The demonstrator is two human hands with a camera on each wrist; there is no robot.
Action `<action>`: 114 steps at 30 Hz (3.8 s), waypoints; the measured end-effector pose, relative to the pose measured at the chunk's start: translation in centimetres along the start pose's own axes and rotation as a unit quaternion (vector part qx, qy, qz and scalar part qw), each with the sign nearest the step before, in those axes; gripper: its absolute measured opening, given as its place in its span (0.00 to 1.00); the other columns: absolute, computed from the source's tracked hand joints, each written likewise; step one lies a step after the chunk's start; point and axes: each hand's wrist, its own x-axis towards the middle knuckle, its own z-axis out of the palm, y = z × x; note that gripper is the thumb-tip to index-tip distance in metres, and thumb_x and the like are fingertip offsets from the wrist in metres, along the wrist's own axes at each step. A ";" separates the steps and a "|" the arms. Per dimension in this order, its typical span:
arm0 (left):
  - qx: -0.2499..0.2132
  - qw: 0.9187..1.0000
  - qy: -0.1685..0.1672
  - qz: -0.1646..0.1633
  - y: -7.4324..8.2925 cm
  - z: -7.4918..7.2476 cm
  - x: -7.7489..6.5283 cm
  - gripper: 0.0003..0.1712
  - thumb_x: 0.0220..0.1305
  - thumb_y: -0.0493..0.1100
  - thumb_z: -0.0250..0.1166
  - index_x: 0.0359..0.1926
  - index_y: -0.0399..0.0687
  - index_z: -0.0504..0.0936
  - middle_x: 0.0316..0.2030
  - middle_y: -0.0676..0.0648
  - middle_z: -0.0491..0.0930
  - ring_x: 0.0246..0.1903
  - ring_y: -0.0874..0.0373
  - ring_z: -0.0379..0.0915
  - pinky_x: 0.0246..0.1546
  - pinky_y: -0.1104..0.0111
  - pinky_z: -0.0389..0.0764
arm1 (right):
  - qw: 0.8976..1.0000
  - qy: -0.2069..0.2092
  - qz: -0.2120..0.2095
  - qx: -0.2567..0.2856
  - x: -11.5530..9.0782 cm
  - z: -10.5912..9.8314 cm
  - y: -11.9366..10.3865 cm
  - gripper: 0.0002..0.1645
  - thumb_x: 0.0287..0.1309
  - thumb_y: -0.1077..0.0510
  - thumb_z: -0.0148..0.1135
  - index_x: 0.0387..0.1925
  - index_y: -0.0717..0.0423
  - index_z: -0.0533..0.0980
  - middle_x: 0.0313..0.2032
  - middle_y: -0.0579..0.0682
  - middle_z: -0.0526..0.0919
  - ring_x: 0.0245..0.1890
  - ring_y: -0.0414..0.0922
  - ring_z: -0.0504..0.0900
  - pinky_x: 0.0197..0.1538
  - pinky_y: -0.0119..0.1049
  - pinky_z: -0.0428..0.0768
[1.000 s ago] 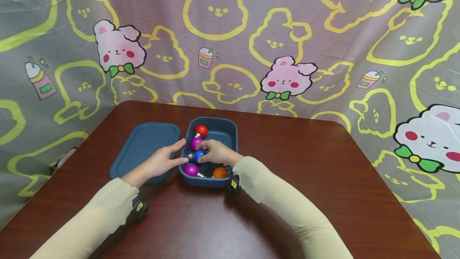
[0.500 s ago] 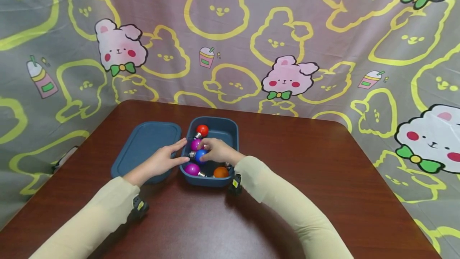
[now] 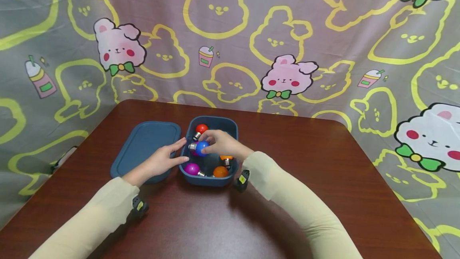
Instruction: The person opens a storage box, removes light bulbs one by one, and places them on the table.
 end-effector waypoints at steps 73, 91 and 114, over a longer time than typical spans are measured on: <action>0.016 1.000 0.008 -0.001 -0.1 0.2 0.1 0.44 0.59 0.54 0.63 0.67 0.35 0.56 0.68 0.39 0.52 0.65 0.39 0.45 0.59 0.45 0.54 | 0.975 0.197 0.097 0.038 -4.1 -7.9 14.8 0.20 0.55 0.62 0.63 0.49 0.63 0.72 0.46 0.64 0.76 0.44 0.55 0.76 0.45 0.44 0.76; 0.012 1.000 0.005 -0.008 0.1 0.2 0.1 0.43 0.59 0.53 0.63 0.67 0.36 0.56 0.68 0.38 0.51 0.65 0.39 0.45 0.58 0.44 0.56 | 0.975 0.181 0.121 0.035 -3.6 -7.4 15.4 0.21 0.54 0.62 0.64 0.50 0.62 0.72 0.46 0.63 0.75 0.44 0.55 0.74 0.47 0.44 0.74; 0.025 0.999 0.014 0.023 -0.3 0.3 0.3 0.39 0.61 0.48 0.62 0.66 0.32 0.58 0.67 0.36 0.53 0.64 0.38 0.48 0.59 0.45 0.55 | 0.975 0.180 0.128 0.035 -3.8 -7.5 15.5 0.28 0.54 0.60 0.64 0.56 0.64 0.68 0.52 0.65 0.72 0.50 0.57 0.72 0.52 0.48 0.71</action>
